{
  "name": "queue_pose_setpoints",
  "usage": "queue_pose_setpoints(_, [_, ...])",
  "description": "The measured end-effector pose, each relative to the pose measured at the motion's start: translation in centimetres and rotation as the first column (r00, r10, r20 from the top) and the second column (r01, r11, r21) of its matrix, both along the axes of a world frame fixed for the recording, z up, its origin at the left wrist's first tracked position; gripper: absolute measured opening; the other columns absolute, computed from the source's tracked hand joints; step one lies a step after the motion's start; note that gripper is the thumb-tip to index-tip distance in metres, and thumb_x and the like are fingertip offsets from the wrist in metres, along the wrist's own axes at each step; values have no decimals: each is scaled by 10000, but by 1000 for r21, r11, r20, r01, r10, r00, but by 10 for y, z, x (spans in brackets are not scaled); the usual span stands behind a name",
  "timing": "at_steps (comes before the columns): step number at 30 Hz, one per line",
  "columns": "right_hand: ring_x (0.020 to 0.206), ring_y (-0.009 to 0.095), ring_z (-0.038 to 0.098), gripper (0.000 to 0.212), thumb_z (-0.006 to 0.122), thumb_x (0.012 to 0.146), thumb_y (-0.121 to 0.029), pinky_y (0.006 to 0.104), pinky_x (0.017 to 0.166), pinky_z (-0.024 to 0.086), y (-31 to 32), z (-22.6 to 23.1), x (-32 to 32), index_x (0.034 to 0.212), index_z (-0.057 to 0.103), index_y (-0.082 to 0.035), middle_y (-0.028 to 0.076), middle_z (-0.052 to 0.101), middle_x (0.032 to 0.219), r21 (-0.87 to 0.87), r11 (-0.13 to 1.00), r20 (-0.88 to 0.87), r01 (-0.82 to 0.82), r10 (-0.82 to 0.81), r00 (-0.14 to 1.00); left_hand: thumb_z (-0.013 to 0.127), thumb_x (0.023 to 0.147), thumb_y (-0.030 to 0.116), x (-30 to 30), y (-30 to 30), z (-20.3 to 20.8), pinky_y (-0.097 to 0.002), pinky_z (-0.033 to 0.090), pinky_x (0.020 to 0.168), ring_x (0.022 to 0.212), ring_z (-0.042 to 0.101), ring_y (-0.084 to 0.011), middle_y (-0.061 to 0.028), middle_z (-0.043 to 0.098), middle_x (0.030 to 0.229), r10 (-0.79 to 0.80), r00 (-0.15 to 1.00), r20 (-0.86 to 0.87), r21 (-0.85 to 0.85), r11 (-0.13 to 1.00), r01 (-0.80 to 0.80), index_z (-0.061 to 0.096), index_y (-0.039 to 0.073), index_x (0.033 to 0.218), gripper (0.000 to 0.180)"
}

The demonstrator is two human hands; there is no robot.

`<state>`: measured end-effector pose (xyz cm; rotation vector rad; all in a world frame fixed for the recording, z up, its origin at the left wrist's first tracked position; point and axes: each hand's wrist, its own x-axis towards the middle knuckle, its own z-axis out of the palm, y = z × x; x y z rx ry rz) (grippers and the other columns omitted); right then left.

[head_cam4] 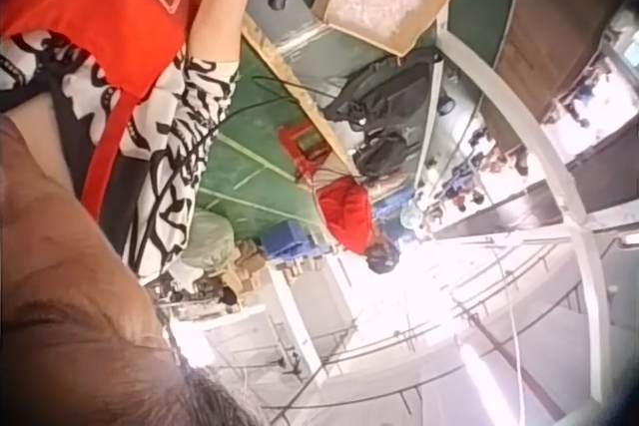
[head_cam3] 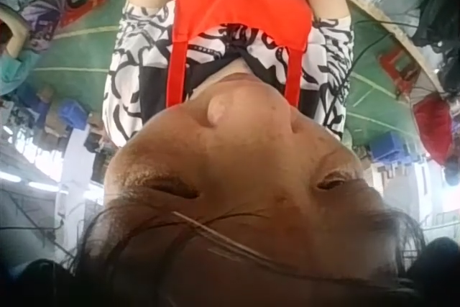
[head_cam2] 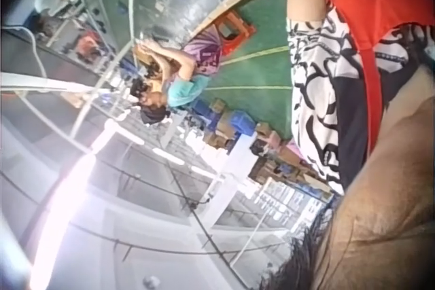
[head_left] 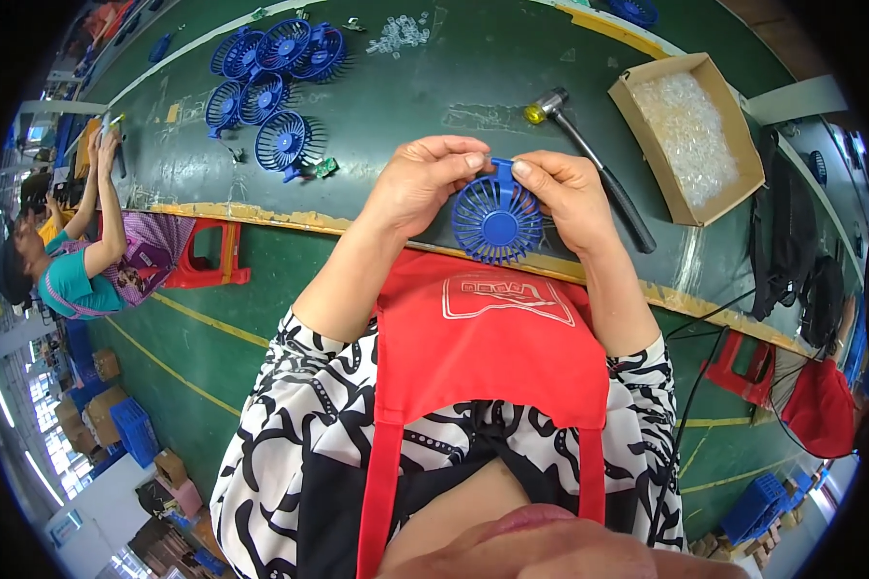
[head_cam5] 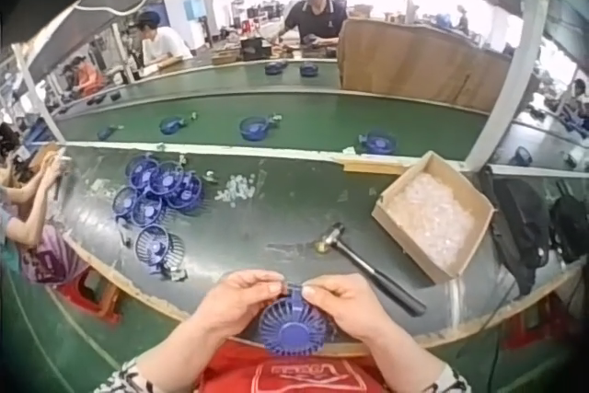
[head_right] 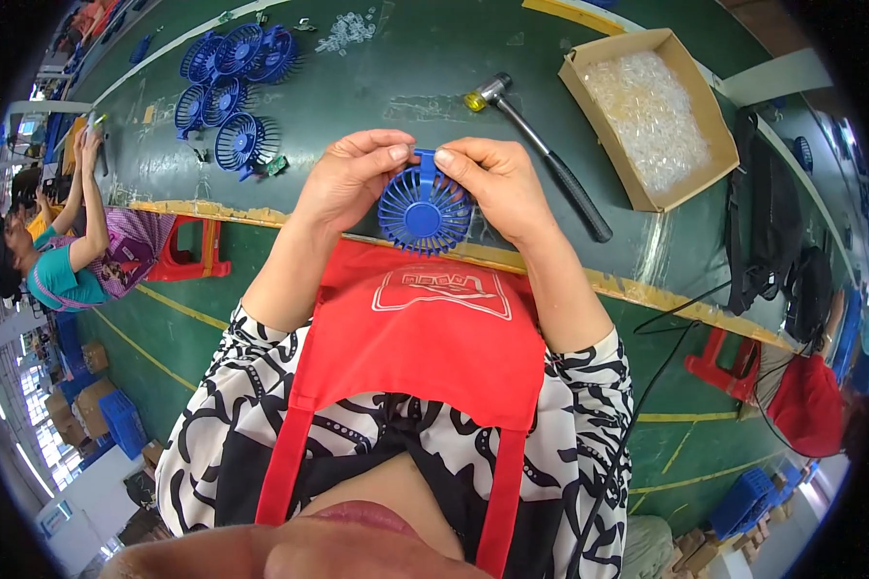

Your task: The person assembles mini fan parts by taking fan covers from a conveyor belt, fitting small components into them by hand, tapping them with a hammer, and placing the assembled fan covers back onto the conveyor belt.

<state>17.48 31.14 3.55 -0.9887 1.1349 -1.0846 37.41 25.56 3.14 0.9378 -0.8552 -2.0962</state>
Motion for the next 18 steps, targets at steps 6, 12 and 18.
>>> queue_pose_setpoints(6, [687, 36, 524, 222, 661, 914, -196, 203, 615, 431, 2, -4, -2, 928, 706, 21, -30, 620, 751, 14, 1000, 39, -16, 15, 999, 667, 867, 29, 0, 4, -1, -307, 523, 842, 901, 661, -183, -93, 694, 951, -33, 999, 13, -52, 998, 34, 673, -3, 1037, 173])
queue_pose_setpoints(12, [639, 40, 523, 220, 653, 917, -202, 212, 575, 434, -2, -10, -4, 929, 709, 10, -19, 625, 720, -13, 1000, -28, -22, 21, 999, 671, 864, 18, -3, 6, 0, -282, 528, 815, 899, 661, -169, -96, 701, 935, 0, 989, 151, -234, 972, 36, 682, -16, 1028, 168])
queue_pose_setpoints(18, [624, 47, 531, 221, 645, 920, -202, 221, 562, 444, -14, -2, -6, 924, 707, 10, -7, 636, 720, -33, 996, -183, -80, 73, 981, 669, 855, -1, -10, 4, 4, -259, 508, 742, 818, 632, -130, -67, 711, 900, 192, 878, 438, -641, 752, 155, 720, -5, 946, 104])
